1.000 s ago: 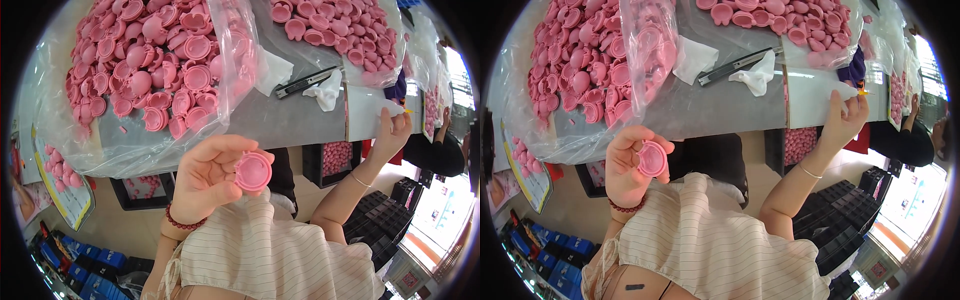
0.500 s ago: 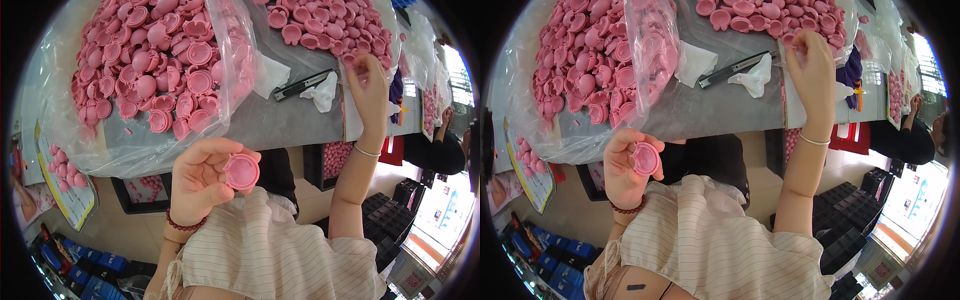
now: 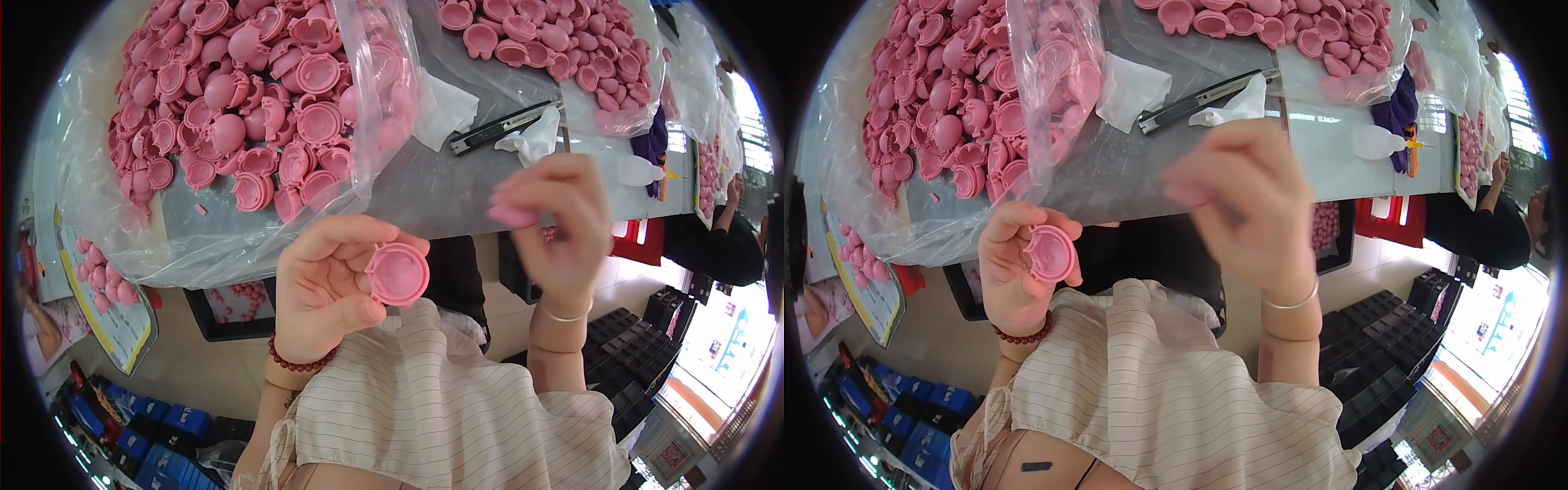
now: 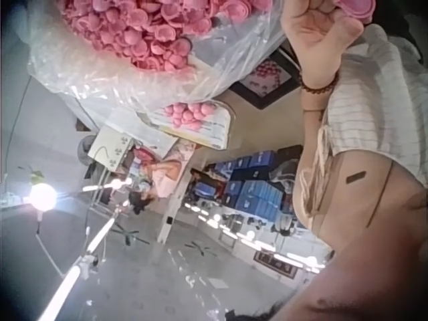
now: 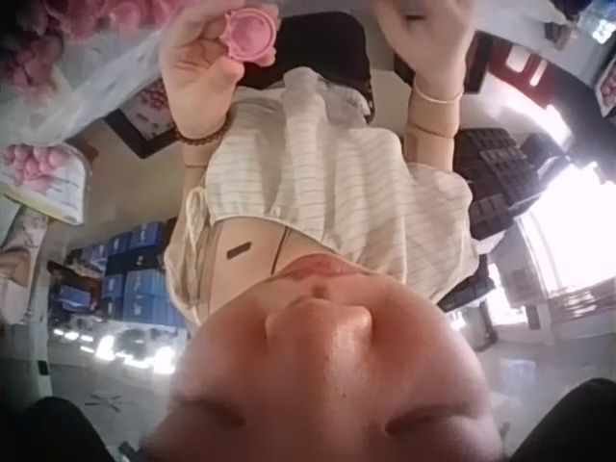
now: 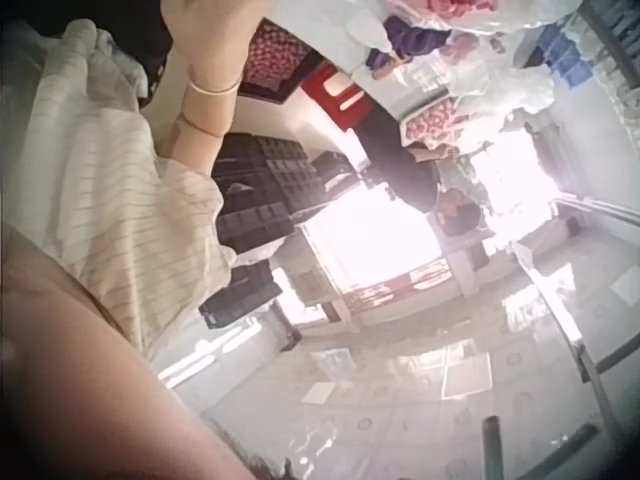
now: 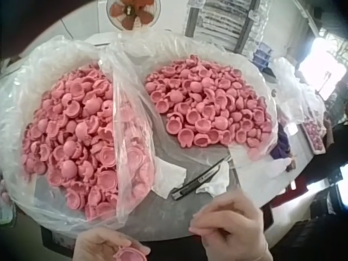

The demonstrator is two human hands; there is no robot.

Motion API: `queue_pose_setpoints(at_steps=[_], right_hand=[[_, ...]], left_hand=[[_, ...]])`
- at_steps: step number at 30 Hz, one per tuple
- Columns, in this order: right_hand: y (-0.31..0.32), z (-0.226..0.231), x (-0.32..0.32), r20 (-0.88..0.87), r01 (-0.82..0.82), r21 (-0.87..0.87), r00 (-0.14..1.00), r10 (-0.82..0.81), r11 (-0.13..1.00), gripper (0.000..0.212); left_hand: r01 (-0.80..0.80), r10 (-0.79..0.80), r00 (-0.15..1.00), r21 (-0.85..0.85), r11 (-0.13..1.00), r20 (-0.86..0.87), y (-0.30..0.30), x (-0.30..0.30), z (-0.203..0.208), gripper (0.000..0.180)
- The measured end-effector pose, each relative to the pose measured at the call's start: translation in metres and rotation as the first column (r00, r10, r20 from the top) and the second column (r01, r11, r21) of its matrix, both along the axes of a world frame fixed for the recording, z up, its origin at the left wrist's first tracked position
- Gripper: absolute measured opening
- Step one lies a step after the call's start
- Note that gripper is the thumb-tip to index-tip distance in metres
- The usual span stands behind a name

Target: Assembling pink plastic toy components by applying glue and joining pieces together.

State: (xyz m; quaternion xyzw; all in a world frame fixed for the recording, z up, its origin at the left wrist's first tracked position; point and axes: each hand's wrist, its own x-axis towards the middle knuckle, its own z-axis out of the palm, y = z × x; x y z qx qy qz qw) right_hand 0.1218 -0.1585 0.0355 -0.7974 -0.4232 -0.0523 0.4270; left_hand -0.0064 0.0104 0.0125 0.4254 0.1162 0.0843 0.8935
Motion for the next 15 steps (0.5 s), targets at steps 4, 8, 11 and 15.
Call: queue_pose_setpoints(at_steps=[4,8,11,15], right_hand=[[0.012,-0.018,-0.006,-0.012,-0.063,-0.035,0.998,0.063,0.997,0.023],[0.005,-0.023,-0.002,0.144,-0.041,-0.118,0.988,0.057,0.992,0.026],[-0.004,-0.024,-0.003,0.185,-0.02,-0.08,0.982,0.034,0.997,0.027],[-0.016,-0.031,-0.007,0.36,0.078,-0.067,0.932,-0.048,0.995,0.032]], left_hand=[[-0.002,0.002,1.0,0.023,1.0,0.0,-0.001,0.0,0.004,0.061],[-0.004,0.004,1.0,0.032,0.999,-0.005,0.0,0.0,0.003,0.061],[0.072,-0.064,0.99,-0.059,0.996,0.125,0.007,0.0,-0.005,0.055],[0.149,-0.108,0.96,-0.146,0.978,0.26,0.008,0.001,-0.006,0.051]])
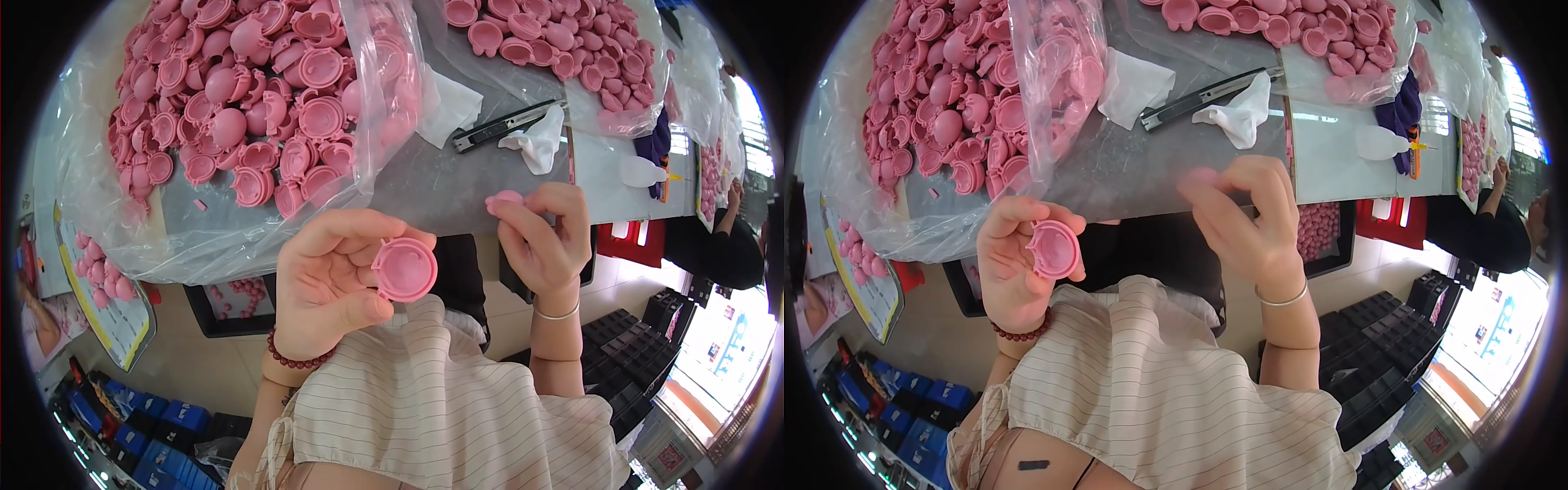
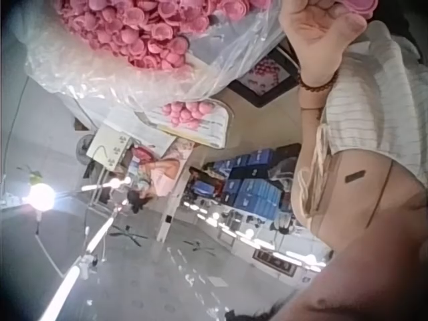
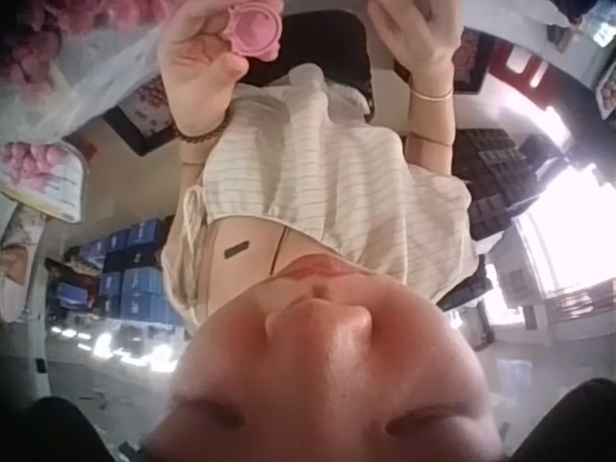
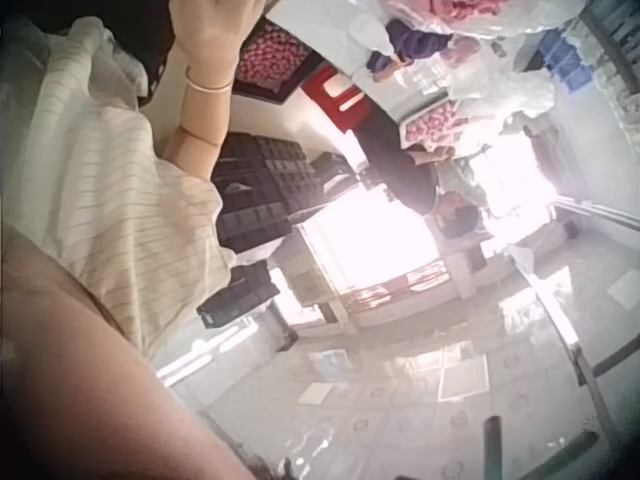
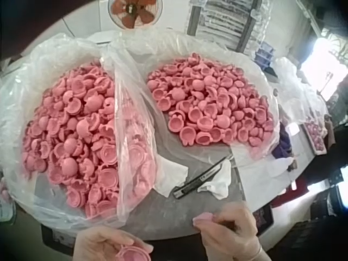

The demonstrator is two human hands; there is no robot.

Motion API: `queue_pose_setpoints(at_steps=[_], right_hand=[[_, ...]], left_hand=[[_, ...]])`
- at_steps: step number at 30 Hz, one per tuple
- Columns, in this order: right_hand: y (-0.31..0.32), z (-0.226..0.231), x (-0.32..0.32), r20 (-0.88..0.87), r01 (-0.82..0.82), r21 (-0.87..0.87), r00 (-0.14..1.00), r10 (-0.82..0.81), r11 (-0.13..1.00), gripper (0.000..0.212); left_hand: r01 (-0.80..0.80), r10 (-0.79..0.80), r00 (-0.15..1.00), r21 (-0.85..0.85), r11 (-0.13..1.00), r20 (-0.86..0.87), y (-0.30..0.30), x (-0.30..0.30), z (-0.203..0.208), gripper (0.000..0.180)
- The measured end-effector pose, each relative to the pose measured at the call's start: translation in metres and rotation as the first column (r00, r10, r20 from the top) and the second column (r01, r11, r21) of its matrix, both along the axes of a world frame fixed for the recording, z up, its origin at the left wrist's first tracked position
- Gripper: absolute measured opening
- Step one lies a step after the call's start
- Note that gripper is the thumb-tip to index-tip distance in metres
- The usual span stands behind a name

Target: Assembling pink plastic toy components by applying glue and joining pieces together.

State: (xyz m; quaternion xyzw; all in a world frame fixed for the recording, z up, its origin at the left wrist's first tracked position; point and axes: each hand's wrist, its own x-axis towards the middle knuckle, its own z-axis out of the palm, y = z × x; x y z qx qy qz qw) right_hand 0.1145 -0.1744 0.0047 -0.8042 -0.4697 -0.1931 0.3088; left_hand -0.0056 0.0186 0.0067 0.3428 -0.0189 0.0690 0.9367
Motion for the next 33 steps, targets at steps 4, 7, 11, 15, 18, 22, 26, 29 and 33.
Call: queue_pose_setpoints(at_steps=[4,7,11,15,18,22,26,29,33], right_hand=[[-0.004,-0.004,-0.003,0.059,-0.008,0.003,0.998,0.008,1.0,0.032],[-0.004,0.003,-0.005,-0.089,-0.07,-0.012,0.994,0.068,0.998,0.03],[0.0,0.019,0.003,-0.227,-0.006,-0.004,0.974,0.005,1.0,0.032],[0.009,0.022,0.0,-0.331,0.004,-0.07,0.943,-0.027,0.998,0.032],[0.019,0.03,-0.011,-0.44,-0.108,0.132,0.884,0.156,0.985,0.03],[0.03,0.028,-0.017,-0.371,-0.255,0.308,0.854,0.363,0.916,0.034],[0.033,0.024,-0.017,-0.338,-0.312,0.315,0.846,0.413,0.896,0.031],[0.032,0.02,-0.019,-0.331,-0.294,0.298,0.861,0.387,0.908,0.03],[0.033,0.014,-0.021,-0.3,-0.286,0.319,0.874,0.382,0.904,0.031]], left_hand=[[0.003,-0.004,1.0,0.014,1.0,0.02,0.0,0.001,-0.001,0.05],[-0.008,0.008,1.0,0.017,1.0,0.014,-0.001,0.0,-0.003,0.05],[-0.031,0.031,1.0,0.084,0.996,0.0,-0.004,0.0,0.0,0.05],[-0.128,0.131,0.991,0.275,0.953,0.005,-0.006,0.002,0.002,0.048],[-0.133,0.133,0.991,0.393,0.91,0.028,-0.008,0.001,0.004,0.046],[-0.114,0.116,0.993,0.412,0.904,0.019,-0.013,0.002,0.008,0.044],[-0.166,0.168,0.985,0.557,0.814,0.048,-0.013,0.002,0.006,0.038],[-0.165,0.177,0.984,0.574,0.802,0.036,-0.014,0.002,0.006,0.036],[-0.156,0.179,0.984,0.529,0.834,0.009,-0.016,0.002,0.005,0.035]])
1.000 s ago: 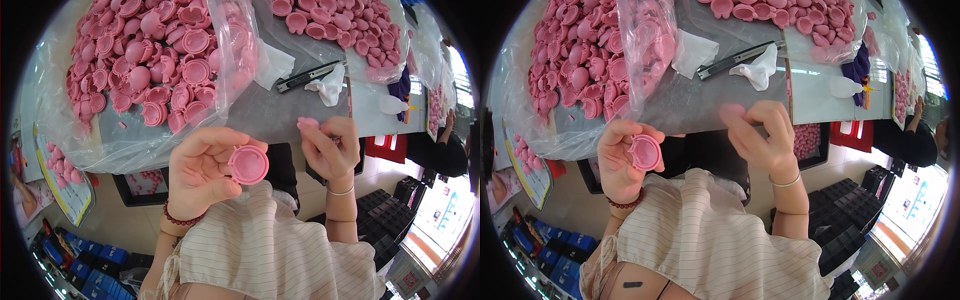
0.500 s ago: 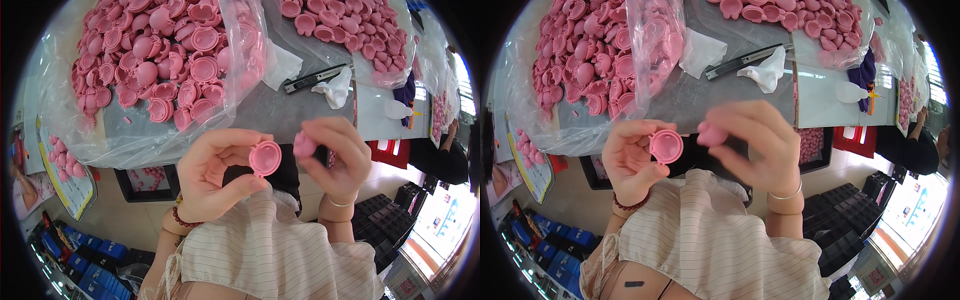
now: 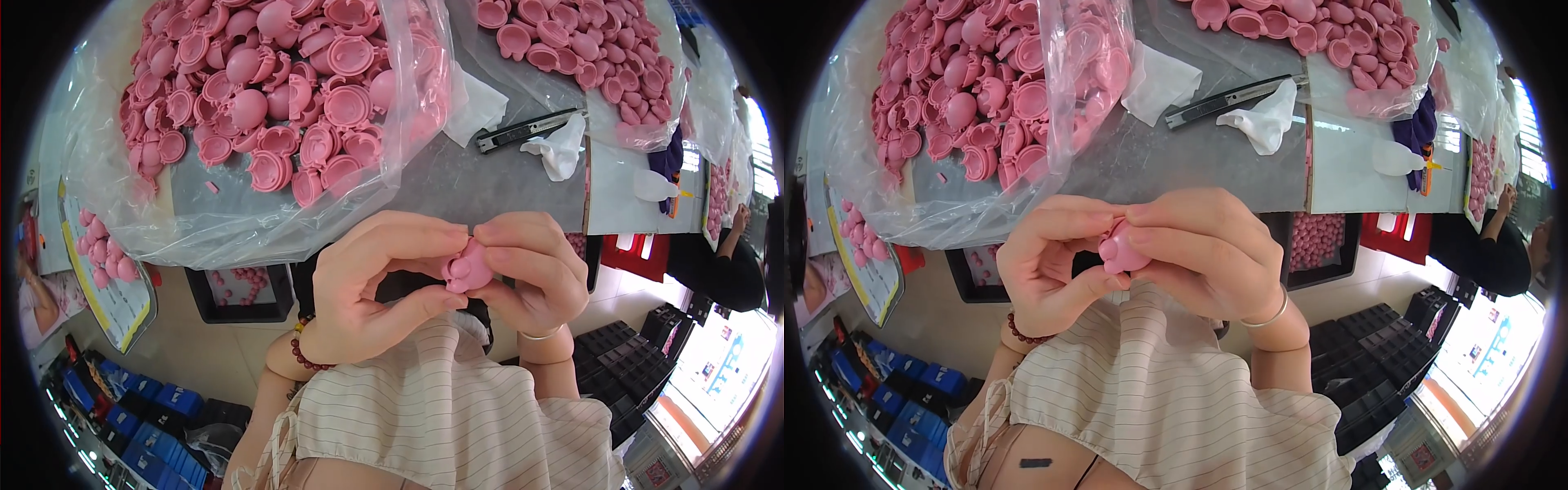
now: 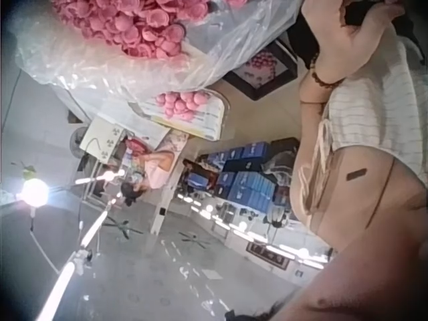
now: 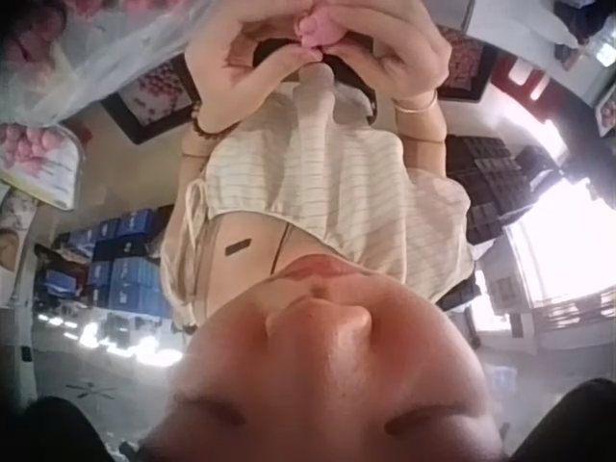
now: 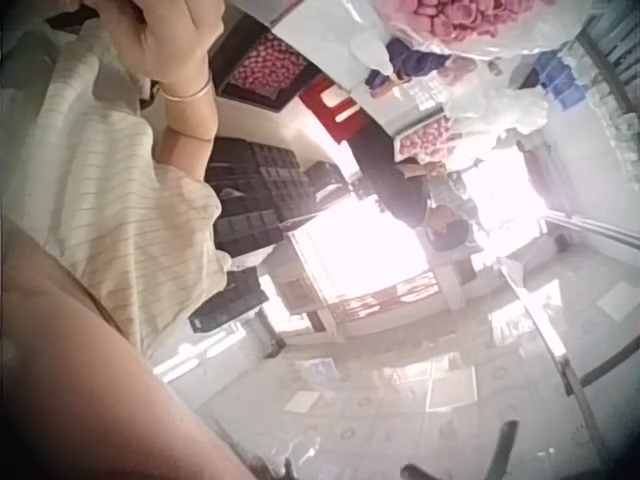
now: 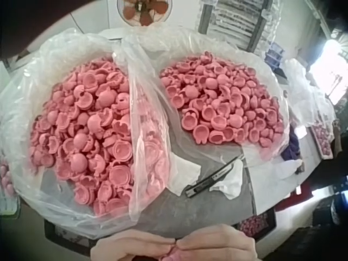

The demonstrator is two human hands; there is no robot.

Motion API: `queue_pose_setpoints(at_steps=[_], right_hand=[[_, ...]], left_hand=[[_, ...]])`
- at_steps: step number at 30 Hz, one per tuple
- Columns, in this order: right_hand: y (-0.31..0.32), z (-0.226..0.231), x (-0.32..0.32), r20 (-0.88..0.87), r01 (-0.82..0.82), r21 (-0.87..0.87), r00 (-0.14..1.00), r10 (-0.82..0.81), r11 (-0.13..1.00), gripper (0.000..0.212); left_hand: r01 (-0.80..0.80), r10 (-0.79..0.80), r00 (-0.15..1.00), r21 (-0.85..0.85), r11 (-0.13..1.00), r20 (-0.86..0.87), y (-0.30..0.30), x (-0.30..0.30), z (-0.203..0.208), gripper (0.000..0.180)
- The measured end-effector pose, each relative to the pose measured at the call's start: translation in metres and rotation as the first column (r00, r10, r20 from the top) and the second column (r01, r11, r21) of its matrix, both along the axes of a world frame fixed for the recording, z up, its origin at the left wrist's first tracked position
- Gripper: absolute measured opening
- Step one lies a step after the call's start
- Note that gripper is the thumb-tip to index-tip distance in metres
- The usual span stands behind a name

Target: Assembling pink plastic toy components by applying glue and joining pieces together.

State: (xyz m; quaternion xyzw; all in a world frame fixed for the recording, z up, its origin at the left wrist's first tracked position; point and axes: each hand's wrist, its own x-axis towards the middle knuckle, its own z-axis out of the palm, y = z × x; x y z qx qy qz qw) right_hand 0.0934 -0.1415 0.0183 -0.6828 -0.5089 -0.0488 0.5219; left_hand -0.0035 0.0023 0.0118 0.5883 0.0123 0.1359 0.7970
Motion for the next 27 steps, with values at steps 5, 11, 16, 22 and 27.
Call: queue_pose_setpoints(at_steps=[5,11,16,22,27], right_hand=[[-0.004,-0.007,-0.003,0.006,0.009,0.027,1.0,-0.009,1.0,0.033],[-0.007,-0.011,-0.008,-0.085,0.054,0.079,0.995,-0.047,0.995,0.034],[-0.01,-0.01,-0.01,-0.083,0.066,0.074,0.995,-0.06,0.995,0.035],[-0.011,-0.008,-0.01,-0.075,0.07,0.054,0.995,-0.066,0.996,0.034],[-0.007,-0.007,-0.007,-0.059,0.075,0.057,0.996,-0.071,0.996,0.034]], left_hand=[[0.092,-0.093,0.996,-0.042,0.995,-0.004,0.003,0.002,-0.001,0.039],[0.114,-0.114,0.993,-0.032,0.993,-0.018,0.001,0.002,-0.001,0.038],[0.13,-0.13,0.991,-0.006,0.992,-0.022,0.001,0.003,0.0,0.038],[0.143,-0.142,0.989,0.023,0.989,-0.039,0.001,0.003,-0.001,0.037],[0.127,-0.127,0.991,0.006,0.992,-0.03,0.001,0.003,-0.002,0.041]])
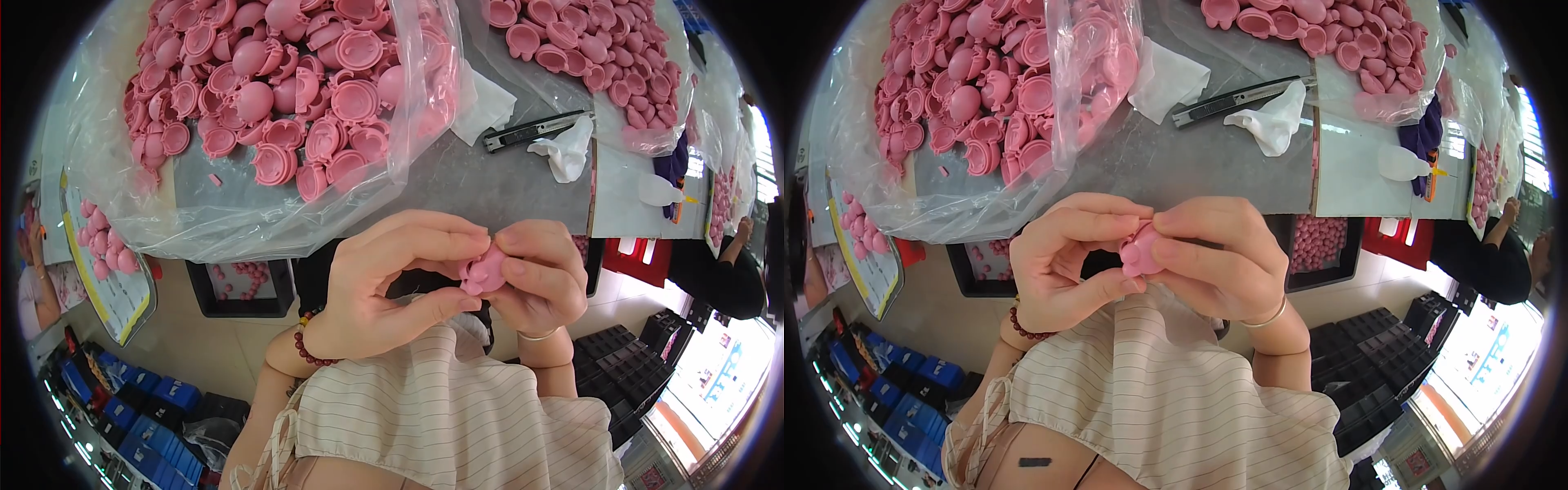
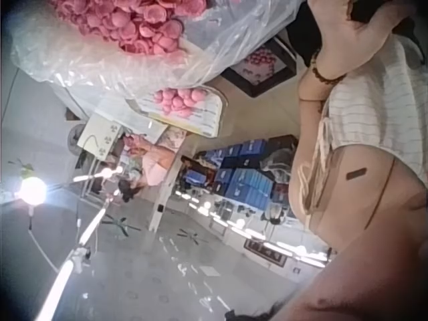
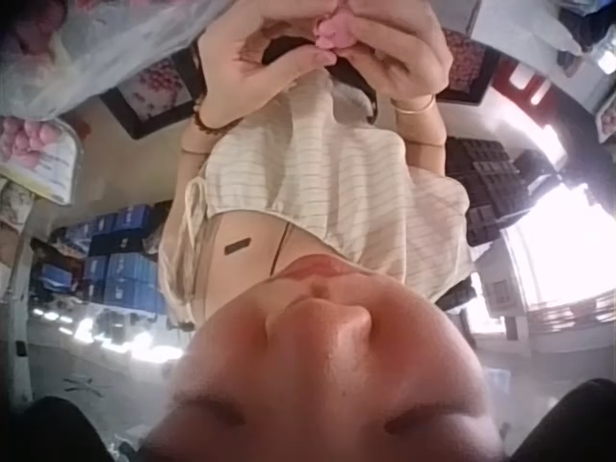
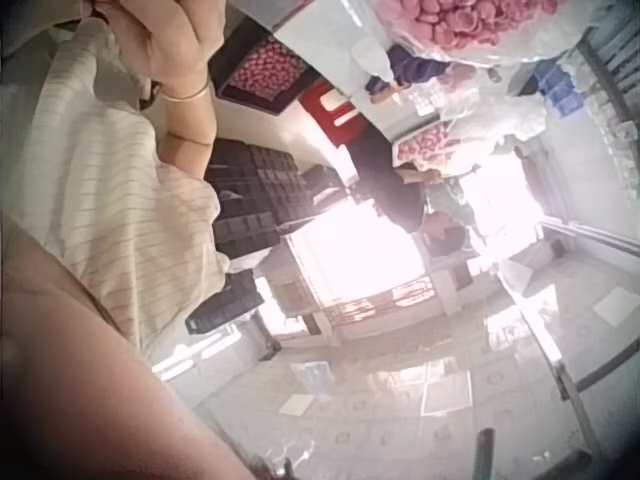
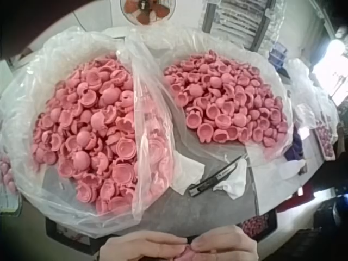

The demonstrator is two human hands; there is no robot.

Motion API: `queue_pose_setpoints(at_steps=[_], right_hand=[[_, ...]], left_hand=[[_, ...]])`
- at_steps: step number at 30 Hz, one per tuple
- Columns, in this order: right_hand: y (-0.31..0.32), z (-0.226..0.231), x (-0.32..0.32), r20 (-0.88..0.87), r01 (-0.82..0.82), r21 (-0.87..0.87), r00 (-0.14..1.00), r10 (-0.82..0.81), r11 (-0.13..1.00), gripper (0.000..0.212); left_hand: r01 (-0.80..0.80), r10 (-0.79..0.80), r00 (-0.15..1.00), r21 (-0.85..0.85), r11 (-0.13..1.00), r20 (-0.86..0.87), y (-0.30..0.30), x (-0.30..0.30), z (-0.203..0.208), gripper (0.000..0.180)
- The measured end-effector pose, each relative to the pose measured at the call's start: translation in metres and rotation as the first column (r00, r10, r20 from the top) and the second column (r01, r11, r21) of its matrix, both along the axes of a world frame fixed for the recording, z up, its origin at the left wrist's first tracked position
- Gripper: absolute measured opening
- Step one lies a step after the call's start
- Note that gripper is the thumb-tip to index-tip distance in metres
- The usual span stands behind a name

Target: Assembling pink plastic toy components by applying glue and joining pieces together.

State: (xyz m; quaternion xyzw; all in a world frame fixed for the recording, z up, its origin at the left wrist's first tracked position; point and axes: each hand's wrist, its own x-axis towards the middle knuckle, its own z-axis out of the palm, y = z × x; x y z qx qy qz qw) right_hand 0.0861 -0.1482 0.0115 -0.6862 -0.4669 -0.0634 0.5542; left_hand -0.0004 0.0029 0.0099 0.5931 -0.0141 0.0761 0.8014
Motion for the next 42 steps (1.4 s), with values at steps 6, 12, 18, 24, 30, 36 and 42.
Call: queue_pose_setpoints(at_steps=[6,12,18,24,30,36,42], right_hand=[[-0.004,0.001,-0.007,0.227,-0.012,-0.061,0.974,0.026,0.998,0.029],[-0.002,0.001,-0.01,0.136,0.059,0.017,0.989,-0.061,0.998,0.028],[-0.026,-0.003,0.004,0.242,0.17,0.043,0.954,-0.176,0.984,0.02],[-0.075,-0.015,0.045,0.168,0.812,0.345,0.44,-0.882,0.471,0.019],[-0.111,-0.015,0.089,0.142,0.9,0.135,0.396,-0.907,0.414,0.033],[-0.106,-0.006,0.1,-0.041,0.873,-0.192,0.448,-0.893,0.448,0.031],[-0.037,0.005,0.05,-0.297,0.636,0.21,0.765,-0.571,0.743,0.048]], left_hand=[[-0.03,0.029,0.998,0.02,0.999,0.05,-0.001,0.002,-0.002,0.049],[-0.101,0.079,0.987,-0.164,0.981,-0.137,-0.004,0.001,0.003,0.053],[-0.142,0.136,0.988,0.089,0.986,0.07,0.003,0.0,-0.005,0.05],[-0.219,0.215,0.97,0.025,0.975,0.116,0.004,-0.001,-0.007,0.042],[-0.075,0.086,0.994,-0.158,0.985,0.062,0.005,0.002,-0.006,0.049],[0.114,-0.064,0.993,-0.662,0.741,0.099,0.003,0.003,-0.019,0.06],[0.112,-0.166,0.986,-0.666,0.738,-0.019,0.009,0.003,-0.014,0.071]])
